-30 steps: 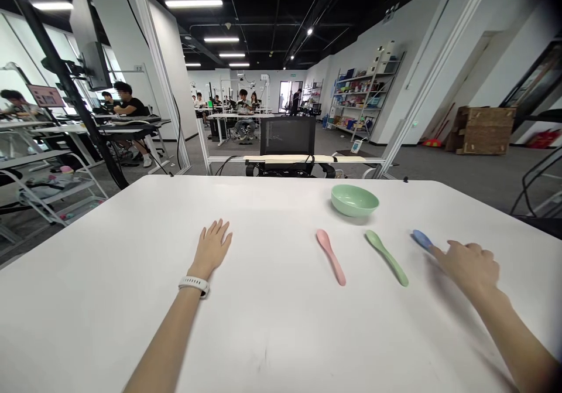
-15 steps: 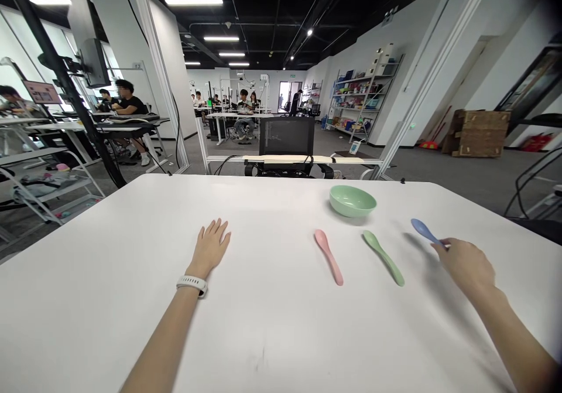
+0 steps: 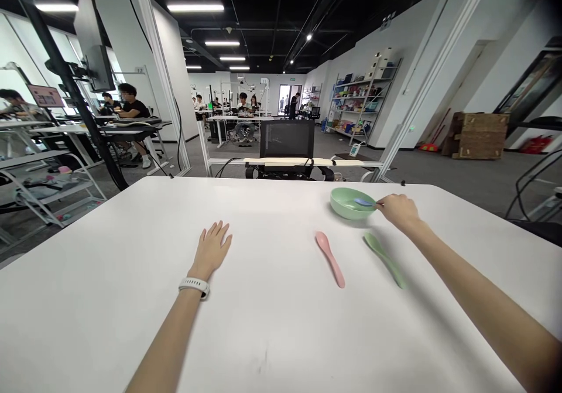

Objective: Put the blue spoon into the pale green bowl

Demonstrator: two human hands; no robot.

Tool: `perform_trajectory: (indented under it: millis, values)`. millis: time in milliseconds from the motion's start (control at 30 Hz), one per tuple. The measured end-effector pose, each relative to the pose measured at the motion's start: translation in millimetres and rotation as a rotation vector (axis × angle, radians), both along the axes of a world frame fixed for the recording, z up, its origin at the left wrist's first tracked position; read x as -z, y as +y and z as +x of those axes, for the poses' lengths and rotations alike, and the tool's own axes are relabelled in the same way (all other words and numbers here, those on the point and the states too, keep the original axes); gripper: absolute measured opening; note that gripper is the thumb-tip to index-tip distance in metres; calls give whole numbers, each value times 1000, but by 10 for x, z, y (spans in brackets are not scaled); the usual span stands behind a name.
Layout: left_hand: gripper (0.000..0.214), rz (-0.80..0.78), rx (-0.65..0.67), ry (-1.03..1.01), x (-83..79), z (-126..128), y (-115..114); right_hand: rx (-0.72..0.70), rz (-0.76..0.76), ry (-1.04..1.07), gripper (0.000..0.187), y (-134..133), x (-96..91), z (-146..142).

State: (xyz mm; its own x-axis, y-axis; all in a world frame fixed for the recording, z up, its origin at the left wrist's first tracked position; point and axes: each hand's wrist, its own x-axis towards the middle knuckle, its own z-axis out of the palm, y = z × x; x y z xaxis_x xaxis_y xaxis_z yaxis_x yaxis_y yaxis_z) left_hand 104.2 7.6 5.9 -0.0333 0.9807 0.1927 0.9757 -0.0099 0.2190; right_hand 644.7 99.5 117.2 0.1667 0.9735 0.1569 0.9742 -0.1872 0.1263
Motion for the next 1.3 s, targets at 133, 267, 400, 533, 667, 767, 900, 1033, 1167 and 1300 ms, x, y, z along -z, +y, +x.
perform_trajectory:
  millis: [133,267,400,533,667,767,900,1033,1167,1300]
  values:
    - [60,4,16,-8,2,-17,-1,-46,14,-54,34,190,43,-89]
    - [60,11,19,-3,24,-24,2,-101,39,-76,32,300,99,-150]
    - [59,36,14,-1,58,-30,13,-125,66,-75,31,349,137,-192]
    - [59,35,24,-6,65,-40,16,-133,126,-52,38,278,94,-156]
    - [60,20,22,-8,49,-29,9,-106,225,5,50,8,104,28]
    - [60,22,14,-6,46,-11,10,-43,308,94,58,-270,300,252]
    - [61,15,5,-13,56,-5,20,-65,284,179,63,-559,799,569]
    - [60,34,8,-15,68,-17,26,-152,215,273,55,-653,1296,810]
    - [61,32,10,-6,73,-27,25,-165,208,343,58,-635,1566,948]
    - [62,29,11,2,61,-31,20,-170,221,376,61,-614,1639,1004]
